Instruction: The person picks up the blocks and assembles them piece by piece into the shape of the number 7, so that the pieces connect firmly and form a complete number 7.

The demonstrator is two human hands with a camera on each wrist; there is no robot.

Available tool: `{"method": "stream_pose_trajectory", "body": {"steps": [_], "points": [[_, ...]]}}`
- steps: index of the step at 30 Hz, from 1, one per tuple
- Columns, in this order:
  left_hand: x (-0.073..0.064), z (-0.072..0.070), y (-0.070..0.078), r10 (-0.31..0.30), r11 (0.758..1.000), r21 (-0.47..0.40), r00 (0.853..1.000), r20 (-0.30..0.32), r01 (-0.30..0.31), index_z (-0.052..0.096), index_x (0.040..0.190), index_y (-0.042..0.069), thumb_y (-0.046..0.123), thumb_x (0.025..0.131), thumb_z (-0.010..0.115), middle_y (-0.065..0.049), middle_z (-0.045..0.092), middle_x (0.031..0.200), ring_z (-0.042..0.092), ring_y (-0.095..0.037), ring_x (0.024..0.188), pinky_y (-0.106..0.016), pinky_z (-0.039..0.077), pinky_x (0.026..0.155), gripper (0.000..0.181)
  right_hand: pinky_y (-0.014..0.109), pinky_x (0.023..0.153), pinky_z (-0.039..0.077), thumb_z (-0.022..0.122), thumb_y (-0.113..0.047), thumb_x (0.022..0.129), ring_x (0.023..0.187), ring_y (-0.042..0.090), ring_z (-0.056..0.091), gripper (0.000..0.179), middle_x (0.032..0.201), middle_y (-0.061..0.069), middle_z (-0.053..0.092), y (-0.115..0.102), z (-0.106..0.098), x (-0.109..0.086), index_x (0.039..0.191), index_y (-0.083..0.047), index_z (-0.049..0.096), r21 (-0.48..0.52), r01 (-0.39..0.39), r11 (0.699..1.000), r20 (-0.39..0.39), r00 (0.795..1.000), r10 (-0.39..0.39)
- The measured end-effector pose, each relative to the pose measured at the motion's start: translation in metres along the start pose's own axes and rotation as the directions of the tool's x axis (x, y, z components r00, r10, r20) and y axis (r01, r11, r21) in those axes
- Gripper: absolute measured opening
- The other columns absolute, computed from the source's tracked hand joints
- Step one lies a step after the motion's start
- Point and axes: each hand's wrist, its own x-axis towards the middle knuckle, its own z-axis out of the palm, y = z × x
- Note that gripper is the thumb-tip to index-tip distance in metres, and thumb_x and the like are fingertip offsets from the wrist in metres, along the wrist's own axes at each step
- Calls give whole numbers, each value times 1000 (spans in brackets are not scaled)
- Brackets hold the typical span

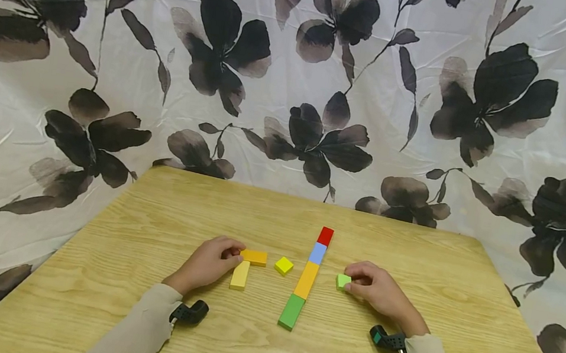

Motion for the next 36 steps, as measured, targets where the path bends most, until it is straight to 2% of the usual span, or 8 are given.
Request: {"method": "stream_pose_trajectory", "body": {"steps": [7, 15, 20, 27, 30, 36], "points": [[2, 1, -2, -4, 1000, 2, 1000, 3, 4, 71, 123, 13, 19, 97, 68, 5, 63, 102, 56, -11, 87, -35, 48, 82, 26, 28, 77, 50, 76, -15, 91, 92, 25, 57, 32, 112, 12, 62, -2, 1, -1, 118, -2, 66, 65, -27, 997, 1, 1000, 27], [2, 2, 0, -8, 1000, 0, 1000, 6, 8, 71, 123, 12, 18, 97, 68, 4, 63, 103, 57, -11, 88, -36, 48, 83, 26, 28, 77, 49, 75, -13, 91, 91, 25, 57, 29, 104, 11, 63, -9, 2, -3, 116, -2, 65, 56, -34, 998, -9, 999, 34], [3, 1, 0, -8, 1000, 5, 1000, 4, 8, 71, 123, 12, 18, 98, 67, 4, 64, 103, 57, -11, 89, -37, 48, 83, 26, 29, 79, 48, 76, -15, 90, 91, 24, 56, 29, 103, 9, 62, -2, 3, 0, 115, -4, 66, 39, -38, 999, -17, 999, 38], [4, 2, -1, -15, 1000, 4, 1000, 3, 15, 70, 123, 12, 19, 97, 68, 4, 64, 104, 56, -11, 88, -36, 48, 83, 27, 28, 73, 48, 77, -15, 89, 85, 24, 54, 29, 96, 8, 61, -2, 4, 2, 114, -4, 67, 45, -9, 999, -19, 1000, 10], [4, 2, 0, -10, 1000, 3, 1000, 5, 10, 71, 123, 12, 18, 97, 68, 4, 64, 103, 56, -11, 88, -36, 48, 82, 26, 27, 71, 47, 77, -15, 89, 83, 24, 54, 28, 94, 7, 60, -1, 5, 1, 113, -4, 67, 47, -4, 999, -33, 999, 6], [2, 0, 0, -11, 1000, 7, 1000, 7, 11, 71, 122, 12, 18, 98, 67, 4, 63, 102, 56, -11, 88, -36, 48, 82, 26, 26, 69, 47, 78, -15, 89, 82, 23, 55, 28, 92, 7, 61, -5, 6, 2, 113, -3, 68, 92, -41, 995, -89, 995, 49]]}}
